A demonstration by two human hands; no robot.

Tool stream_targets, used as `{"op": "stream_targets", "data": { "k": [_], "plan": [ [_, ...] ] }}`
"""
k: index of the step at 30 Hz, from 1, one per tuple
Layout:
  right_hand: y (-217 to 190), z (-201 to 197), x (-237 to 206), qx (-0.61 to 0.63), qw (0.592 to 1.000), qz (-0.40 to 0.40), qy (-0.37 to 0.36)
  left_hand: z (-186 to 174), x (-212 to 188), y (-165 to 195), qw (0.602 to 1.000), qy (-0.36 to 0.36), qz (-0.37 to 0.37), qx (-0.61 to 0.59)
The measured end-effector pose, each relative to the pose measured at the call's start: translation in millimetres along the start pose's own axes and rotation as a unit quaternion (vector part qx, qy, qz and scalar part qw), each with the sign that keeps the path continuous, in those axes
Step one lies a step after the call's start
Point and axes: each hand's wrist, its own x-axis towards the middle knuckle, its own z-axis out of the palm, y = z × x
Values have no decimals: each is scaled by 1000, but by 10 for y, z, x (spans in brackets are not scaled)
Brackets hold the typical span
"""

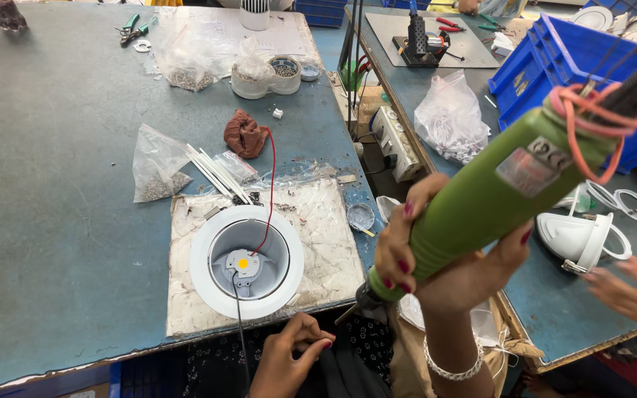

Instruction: The person assembles a recessed LED light fixture by hand, connecting red and black wires to the internal LED module, arranging the wires, and securing a white plastic cover over the assembly. The person uses a hot glue gun to apply adhesive to the fixture's interior and to secure the cover in place.

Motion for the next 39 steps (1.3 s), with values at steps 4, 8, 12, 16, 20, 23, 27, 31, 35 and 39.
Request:
{"op": "stream_targets", "data": {
  "k": [4,8,12,16,20,23,27,31,35,39],
  "plan": [
    [32,161,-41,-3,1000,17,-1,-32,-45,-8,997,28,-11,-73],
    [73,273,-54,22,1000,15,2,-68,-83,43,997,38,-16,-68],
    [117,301,-45,48,999,11,-13,-148,-131,51,999,31,-15,-33],
    [68,278,-16,64,997,19,-44,-148,-168,126,998,33,30,-43],
    [-35,242,-1,67,993,38,-95,-209,-247,340,995,11,98,-10],
    [-189,197,38,57,985,55,-150,-294,-338,566,995,-7,87,37],
    [-354,171,34,51,977,60,-197,-422,-497,791,989,-46,116,85],
    [-482,146,59,19,974,87,-210,-484,-604,866,995,-38,87,34],
    [-430,164,-2,27,972,91,-216,-536,-694,852,997,-21,69,34],
    [-306,218,-4,36,979,47,-194,-601,-776,874,991,-18,89,95]
  ]
}}
